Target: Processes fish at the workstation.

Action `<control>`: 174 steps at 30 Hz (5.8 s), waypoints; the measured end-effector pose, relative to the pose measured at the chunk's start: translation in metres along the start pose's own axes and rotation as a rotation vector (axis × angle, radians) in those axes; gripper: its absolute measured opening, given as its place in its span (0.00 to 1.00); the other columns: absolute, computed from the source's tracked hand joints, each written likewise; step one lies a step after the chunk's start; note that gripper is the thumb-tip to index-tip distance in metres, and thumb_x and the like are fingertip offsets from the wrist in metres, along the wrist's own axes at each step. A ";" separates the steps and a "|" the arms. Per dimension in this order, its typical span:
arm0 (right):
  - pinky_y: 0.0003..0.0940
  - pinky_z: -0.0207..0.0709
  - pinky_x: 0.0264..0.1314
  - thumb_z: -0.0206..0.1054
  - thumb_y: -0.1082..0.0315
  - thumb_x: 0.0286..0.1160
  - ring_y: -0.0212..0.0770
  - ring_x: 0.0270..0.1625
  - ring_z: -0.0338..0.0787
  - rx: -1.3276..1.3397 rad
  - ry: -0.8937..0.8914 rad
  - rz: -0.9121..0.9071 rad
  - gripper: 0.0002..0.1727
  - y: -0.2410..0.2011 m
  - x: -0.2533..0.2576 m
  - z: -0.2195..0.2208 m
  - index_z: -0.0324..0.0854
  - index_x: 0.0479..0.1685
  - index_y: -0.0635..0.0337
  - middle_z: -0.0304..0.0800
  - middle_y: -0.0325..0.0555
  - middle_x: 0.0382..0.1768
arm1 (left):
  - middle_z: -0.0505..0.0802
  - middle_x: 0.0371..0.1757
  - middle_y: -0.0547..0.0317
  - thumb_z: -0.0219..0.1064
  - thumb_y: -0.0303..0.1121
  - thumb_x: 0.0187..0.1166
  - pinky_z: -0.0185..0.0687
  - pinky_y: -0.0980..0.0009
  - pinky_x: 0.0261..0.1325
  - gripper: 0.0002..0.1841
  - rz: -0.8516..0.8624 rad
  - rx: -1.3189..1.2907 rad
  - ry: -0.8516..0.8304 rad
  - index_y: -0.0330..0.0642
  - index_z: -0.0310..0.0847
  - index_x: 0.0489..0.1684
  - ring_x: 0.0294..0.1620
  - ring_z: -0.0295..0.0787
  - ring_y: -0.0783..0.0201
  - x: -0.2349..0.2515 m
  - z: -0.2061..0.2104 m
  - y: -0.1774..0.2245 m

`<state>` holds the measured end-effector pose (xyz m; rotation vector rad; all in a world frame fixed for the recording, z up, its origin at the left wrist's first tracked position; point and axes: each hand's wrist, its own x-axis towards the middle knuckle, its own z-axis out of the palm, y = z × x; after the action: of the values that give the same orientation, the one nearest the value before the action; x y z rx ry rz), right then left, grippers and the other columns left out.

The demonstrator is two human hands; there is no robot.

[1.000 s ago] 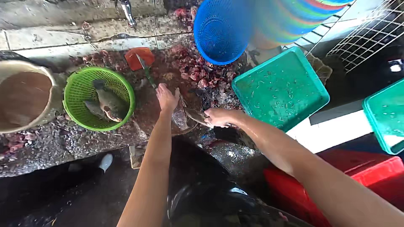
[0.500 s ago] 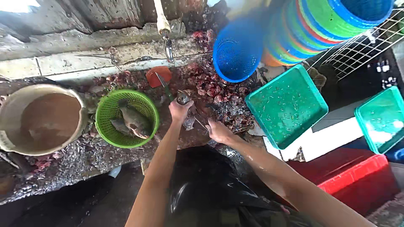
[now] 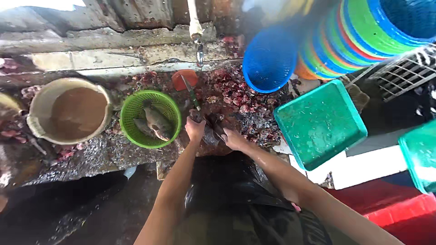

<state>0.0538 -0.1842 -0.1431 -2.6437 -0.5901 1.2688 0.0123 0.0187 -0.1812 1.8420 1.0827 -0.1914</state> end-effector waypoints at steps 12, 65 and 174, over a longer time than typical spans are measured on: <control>0.65 0.83 0.59 0.55 0.39 0.87 0.63 0.55 0.92 0.128 0.209 0.006 0.37 0.033 0.033 -0.070 0.68 0.84 0.56 0.88 0.66 0.59 | 0.73 0.79 0.22 0.73 0.60 0.71 0.70 0.31 0.77 0.50 -0.305 -0.090 0.382 0.23 0.63 0.81 0.80 0.71 0.28 0.012 -0.139 -0.045; 0.43 0.80 0.17 0.46 0.48 0.94 0.41 0.17 0.83 0.479 0.805 -0.280 0.25 0.040 -0.095 -0.017 0.72 0.69 0.59 0.80 0.45 0.21 | 0.84 0.37 0.50 0.70 0.49 0.82 0.80 0.59 0.18 0.33 -0.077 -0.760 -0.160 0.64 0.57 0.84 0.18 0.78 0.57 -0.137 0.145 -0.056; 0.43 0.84 0.27 0.49 0.54 0.94 0.39 0.21 0.86 0.533 0.956 -0.216 0.22 0.012 -0.015 0.008 0.83 0.46 0.61 0.82 0.42 0.20 | 0.92 0.51 0.34 0.81 0.39 0.62 0.84 0.35 0.52 0.28 0.242 0.913 -0.162 0.31 0.80 0.58 0.53 0.91 0.35 -0.051 0.062 0.017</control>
<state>0.0425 -0.2018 -0.1416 -2.2582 -0.2914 0.0024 0.0131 -0.0630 -0.1756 2.6771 0.6770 -0.7736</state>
